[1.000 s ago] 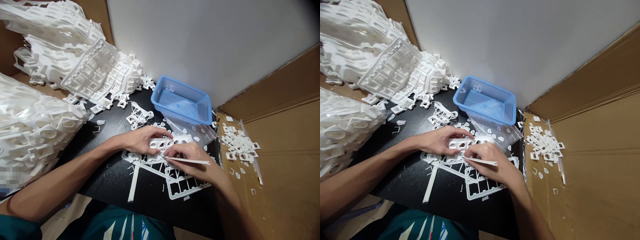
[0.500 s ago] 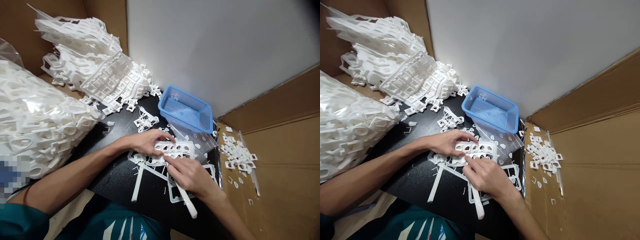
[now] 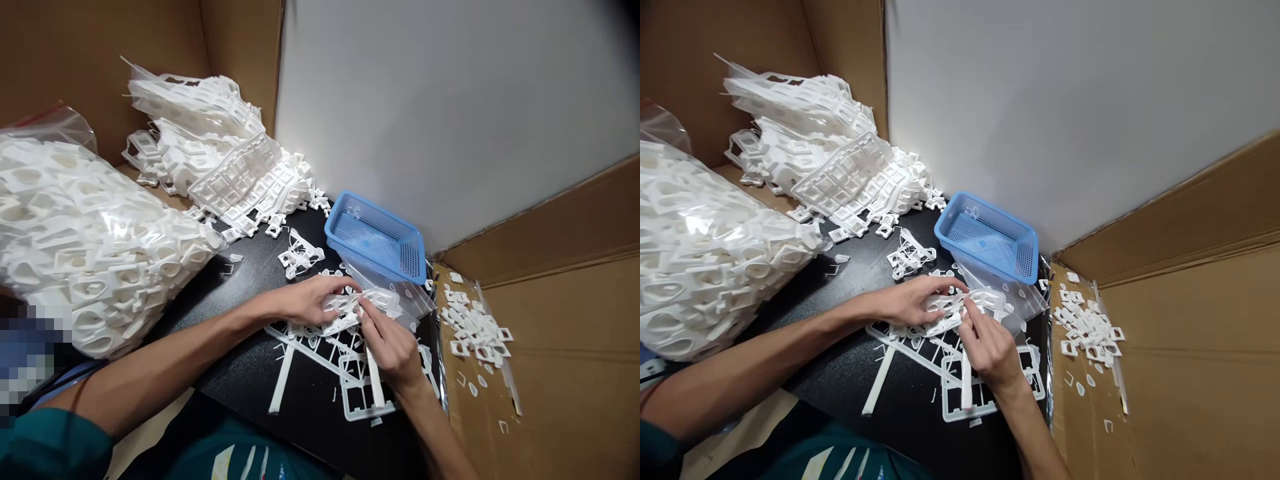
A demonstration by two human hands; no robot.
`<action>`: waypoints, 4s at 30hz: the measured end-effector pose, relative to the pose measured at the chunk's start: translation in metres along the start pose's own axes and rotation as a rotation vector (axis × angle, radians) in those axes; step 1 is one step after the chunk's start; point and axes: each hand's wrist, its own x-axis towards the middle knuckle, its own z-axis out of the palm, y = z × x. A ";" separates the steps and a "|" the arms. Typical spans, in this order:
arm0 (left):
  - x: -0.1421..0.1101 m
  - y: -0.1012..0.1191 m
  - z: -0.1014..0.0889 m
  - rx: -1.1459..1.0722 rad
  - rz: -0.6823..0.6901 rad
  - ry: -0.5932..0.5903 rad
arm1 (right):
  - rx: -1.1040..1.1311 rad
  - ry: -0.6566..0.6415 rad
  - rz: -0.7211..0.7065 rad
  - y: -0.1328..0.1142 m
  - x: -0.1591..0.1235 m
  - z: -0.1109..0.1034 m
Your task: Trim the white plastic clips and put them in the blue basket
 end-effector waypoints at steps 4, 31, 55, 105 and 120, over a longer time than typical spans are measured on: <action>-0.002 0.001 0.000 0.033 -0.015 0.001 | -0.061 -0.005 0.046 0.003 0.000 0.009; 0.003 0.022 -0.013 -0.480 -0.303 0.084 | -0.098 0.062 0.714 0.048 -0.034 -0.017; 0.003 0.020 -0.019 -0.355 -0.313 -0.072 | 1.004 -0.162 0.591 0.014 -0.007 -0.033; 0.005 0.019 -0.003 -0.494 -0.265 -0.008 | 0.340 0.232 0.849 -0.003 0.005 -0.019; 0.001 0.019 -0.010 -0.291 -0.260 -0.137 | 0.254 0.077 0.912 0.039 -0.018 -0.015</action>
